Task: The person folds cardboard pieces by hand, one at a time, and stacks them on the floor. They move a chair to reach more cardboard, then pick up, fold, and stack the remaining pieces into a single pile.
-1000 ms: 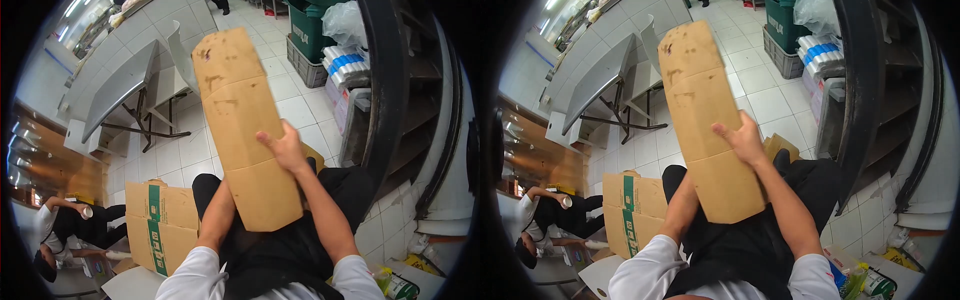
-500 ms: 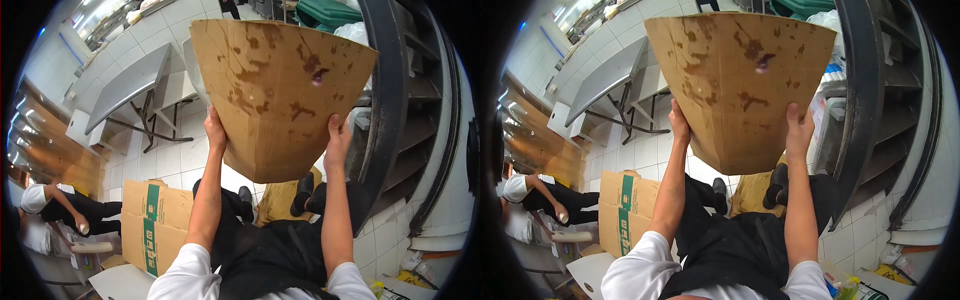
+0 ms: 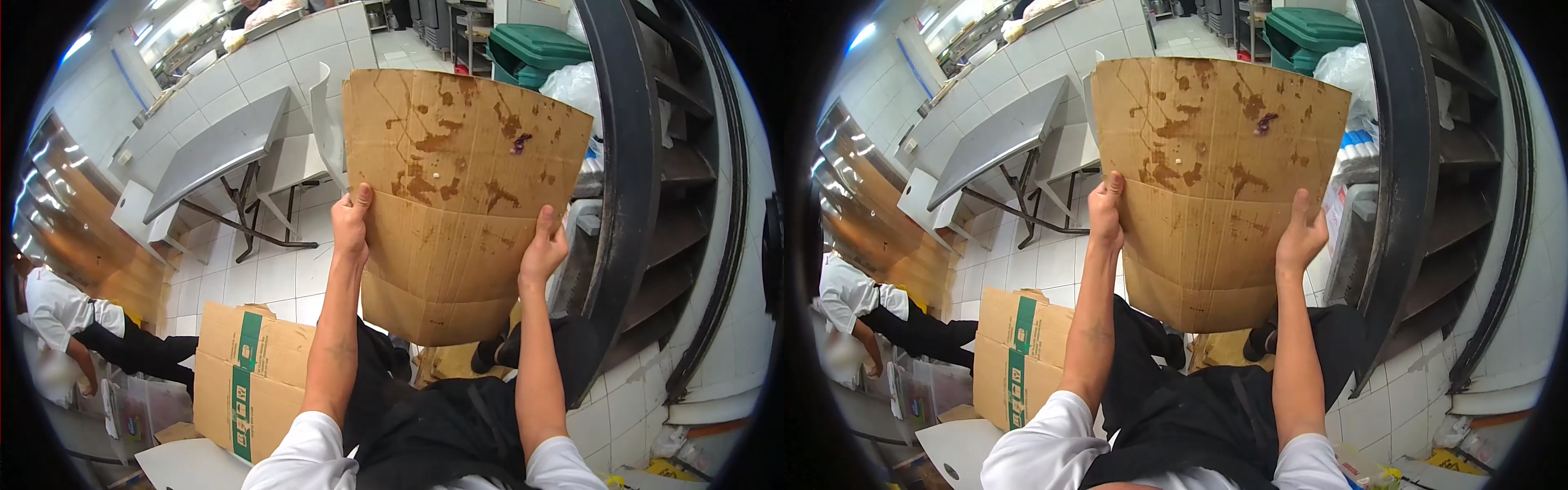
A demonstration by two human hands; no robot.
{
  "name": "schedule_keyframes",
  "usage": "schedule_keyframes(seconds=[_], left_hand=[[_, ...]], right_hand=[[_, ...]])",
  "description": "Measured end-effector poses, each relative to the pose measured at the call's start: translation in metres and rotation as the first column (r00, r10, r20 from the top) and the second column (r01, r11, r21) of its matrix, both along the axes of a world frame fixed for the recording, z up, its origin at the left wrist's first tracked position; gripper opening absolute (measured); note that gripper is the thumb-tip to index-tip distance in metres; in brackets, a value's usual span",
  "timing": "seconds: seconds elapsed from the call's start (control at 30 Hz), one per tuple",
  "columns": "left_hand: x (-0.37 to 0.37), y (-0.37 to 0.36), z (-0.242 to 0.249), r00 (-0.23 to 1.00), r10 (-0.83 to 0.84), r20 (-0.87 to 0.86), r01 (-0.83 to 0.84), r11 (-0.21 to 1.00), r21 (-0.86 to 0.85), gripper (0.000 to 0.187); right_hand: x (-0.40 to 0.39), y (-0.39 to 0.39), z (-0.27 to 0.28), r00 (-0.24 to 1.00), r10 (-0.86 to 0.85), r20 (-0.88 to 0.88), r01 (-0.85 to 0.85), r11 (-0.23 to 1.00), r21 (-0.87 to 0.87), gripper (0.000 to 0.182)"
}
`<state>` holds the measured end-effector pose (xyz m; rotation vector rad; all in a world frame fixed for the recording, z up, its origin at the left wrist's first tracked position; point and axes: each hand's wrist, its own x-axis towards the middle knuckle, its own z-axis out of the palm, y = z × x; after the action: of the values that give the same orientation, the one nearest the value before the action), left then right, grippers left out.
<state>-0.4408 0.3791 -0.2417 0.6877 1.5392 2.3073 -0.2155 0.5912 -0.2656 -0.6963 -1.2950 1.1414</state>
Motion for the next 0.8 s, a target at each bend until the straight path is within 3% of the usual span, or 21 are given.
schedule_keyframes(seconds=[0.03, 0.1, 0.17, 0.23, 0.27, 0.33, 0.4, 0.53, 0.6, 0.63, 0.67, 0.7, 0.73, 0.8], left_hand=[[0.003, 0.002, 0.000, 0.997, 0.057, -0.060, -0.057, 0.998, 0.009, 0.068], [0.018, 0.005, 0.002, 0.999, 0.029, -0.042, -0.028, 0.999, 0.016, 0.069], [0.034, 0.011, 0.003, 1.000, -0.005, -0.017, 0.005, 1.000, 0.028, 0.070], [0.047, 0.018, 0.004, 0.973, -0.142, -0.180, 0.130, 0.989, -0.077, 0.076], [0.054, 0.023, 0.002, 0.975, -0.149, -0.166, 0.137, 0.987, -0.085, 0.076], [0.065, 0.041, -0.001, 0.940, -0.338, -0.054, 0.327, 0.933, -0.148, 0.081], [0.066, 0.064, -0.029, 0.906, -0.412, -0.091, 0.386, 0.897, -0.217, 0.082], [0.097, 0.098, -0.031, 0.896, -0.438, 0.069, 0.443, 0.886, -0.133, 0.075], [0.101, 0.104, -0.048, 0.909, -0.416, 0.031, 0.414, 0.891, -0.187, 0.072], [0.099, 0.116, -0.063, 0.910, -0.408, -0.073, 0.405, 0.913, -0.055, 0.068], [0.102, 0.119, -0.060, 0.906, -0.418, -0.074, 0.414, 0.908, -0.057, 0.068], [0.101, 0.117, -0.057, 0.901, -0.430, -0.062, 0.429, 0.903, -0.028, 0.067], [0.104, 0.098, -0.058, 0.894, -0.445, -0.045, 0.445, 0.895, -0.003, 0.067], [0.116, 0.051, -0.054, 0.885, -0.465, -0.015, 0.466, 0.883, 0.058, 0.065]], right_hand=[[-0.005, 0.002, -0.003, 1.000, -0.010, 0.009, 0.010, 1.000, -0.010, 0.056], [-0.015, 0.005, -0.008, 0.985, -0.020, -0.171, -0.017, 0.977, -0.213, 0.049], [-0.008, 0.006, -0.025, 0.985, -0.004, -0.174, -0.040, 0.968, -0.249, 0.049], [-0.018, 0.010, -0.034, 0.979, 0.054, -0.199, -0.115, 0.945, -0.307, 0.047], [-0.024, 0.009, -0.040, 0.974, 0.088, -0.208, -0.156, 0.928, -0.339, 0.047], [-0.009, 0.002, -0.064, 0.958, 0.164, -0.236, -0.249, 0.882, -0.400, 0.046], [0.009, -0.021, -0.089, 0.928, 0.239, -0.288, -0.350, 0.827, -0.441, 0.045], [-0.026, -0.035, -0.103, 0.850, 0.362, -0.384, -0.520, 0.695, -0.496, 0.043], [-0.051, -0.038, -0.106, 0.808, 0.402, -0.432, -0.586, 0.621, -0.520, 0.042], [-0.055, -0.031, -0.111, 0.867, 0.448, -0.217, -0.498, 0.778, -0.382, 0.042], [-0.060, -0.024, -0.112, 0.903, 0.429, 0.007, -0.419, 0.886, -0.196, 0.041], [-0.049, -0.036, -0.078, 0.932, 0.266, 0.244, -0.244, 0.963, -0.117, 0.043], [-0.049, -0.049, -0.065, 0.935, 0.257, 0.244, -0.229, 0.964, -0.135, 0.043], [-0.054, -0.060, -0.056, 0.967, -0.159, 0.200, 0.098, 0.954, 0.283, 0.036]])
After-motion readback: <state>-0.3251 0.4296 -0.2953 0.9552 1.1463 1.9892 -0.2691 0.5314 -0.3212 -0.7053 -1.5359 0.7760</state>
